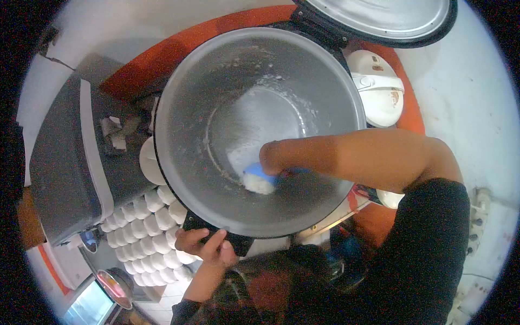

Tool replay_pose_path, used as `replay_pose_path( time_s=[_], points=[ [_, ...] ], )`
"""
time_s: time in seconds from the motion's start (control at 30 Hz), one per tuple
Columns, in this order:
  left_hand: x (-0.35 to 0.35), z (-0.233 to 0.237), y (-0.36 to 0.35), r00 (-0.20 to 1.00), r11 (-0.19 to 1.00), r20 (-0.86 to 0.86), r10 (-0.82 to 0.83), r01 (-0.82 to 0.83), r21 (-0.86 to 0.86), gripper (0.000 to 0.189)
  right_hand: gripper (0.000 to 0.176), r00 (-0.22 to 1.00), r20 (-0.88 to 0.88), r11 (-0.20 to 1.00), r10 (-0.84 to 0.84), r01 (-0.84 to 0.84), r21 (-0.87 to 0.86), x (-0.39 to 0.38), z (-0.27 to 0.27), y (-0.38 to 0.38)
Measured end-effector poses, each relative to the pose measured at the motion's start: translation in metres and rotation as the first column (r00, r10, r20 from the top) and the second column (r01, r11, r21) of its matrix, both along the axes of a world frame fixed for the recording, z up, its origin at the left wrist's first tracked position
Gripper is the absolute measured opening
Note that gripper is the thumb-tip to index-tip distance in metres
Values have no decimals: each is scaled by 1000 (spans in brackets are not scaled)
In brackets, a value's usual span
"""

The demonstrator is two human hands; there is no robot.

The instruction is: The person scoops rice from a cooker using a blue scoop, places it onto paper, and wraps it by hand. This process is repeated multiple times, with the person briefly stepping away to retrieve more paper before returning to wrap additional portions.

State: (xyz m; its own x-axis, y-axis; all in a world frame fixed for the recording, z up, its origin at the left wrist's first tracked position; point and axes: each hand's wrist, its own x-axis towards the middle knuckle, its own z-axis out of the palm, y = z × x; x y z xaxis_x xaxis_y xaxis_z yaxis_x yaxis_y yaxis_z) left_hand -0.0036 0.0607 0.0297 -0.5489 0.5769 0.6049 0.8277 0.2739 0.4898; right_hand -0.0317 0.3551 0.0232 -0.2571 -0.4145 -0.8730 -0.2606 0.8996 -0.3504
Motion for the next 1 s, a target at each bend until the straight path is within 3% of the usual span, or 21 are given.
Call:
replay_pose_path(
  time_s=[0.03,0.07,0.13,0.2,0.3,0.5,0.6,0.7,0.77,0.83,0.93,0.97,1.0],
  points=[
    [0,1,1,1000,1000,-6,2,-2,-4,20,19,1000,31,1000,0,0,-20,-7,1,-3],
    [0,2,2,1000,1000,-14,2,-3,-6,20,15,964,49,965,-262,262,4,-8,3,-6],
    [-1,3,1,1000,1000,6,15,-15,-8,27,15,847,26,847,-531,531,7,-15,6,-11],
    [2,-1,0,999,1000,36,27,-27,13,30,18,813,-43,814,-581,580,-41,-23,11,-13],
    [3,-5,0,999,999,39,32,-33,17,30,19,570,45,562,-820,818,-117,-21,2,-3],
    [3,-1,-1,998,1000,55,29,-29,-6,28,11,339,278,239,-899,910,-339,-15,29,13],
    [3,4,1,998,1000,55,20,-19,-14,27,10,162,138,131,-977,968,-213,-28,31,28],
    [2,5,3,999,1000,54,9,-10,15,26,12,-104,-2,-103,-995,989,-106,-54,24,19],
    [2,2,3,998,999,57,18,-19,31,26,15,-258,-6,-258,-966,966,-26,-74,16,0],
    [3,0,4,998,998,65,21,-24,51,26,14,-246,-7,-245,-969,969,-41,-72,1,-13],
    [2,3,8,998,997,51,22,-26,76,25,9,-24,117,-56,-993,960,-276,-42,-48,-4],
    [1,5,11,999,997,23,32,-34,75,25,10,44,178,-25,-983,931,-365,-35,-42,-3],
    [1,8,13,999,996,-5,44,-43,74,27,12,-66,262,-154,-963,930,-333,-25,-35,-1]
  ],
)
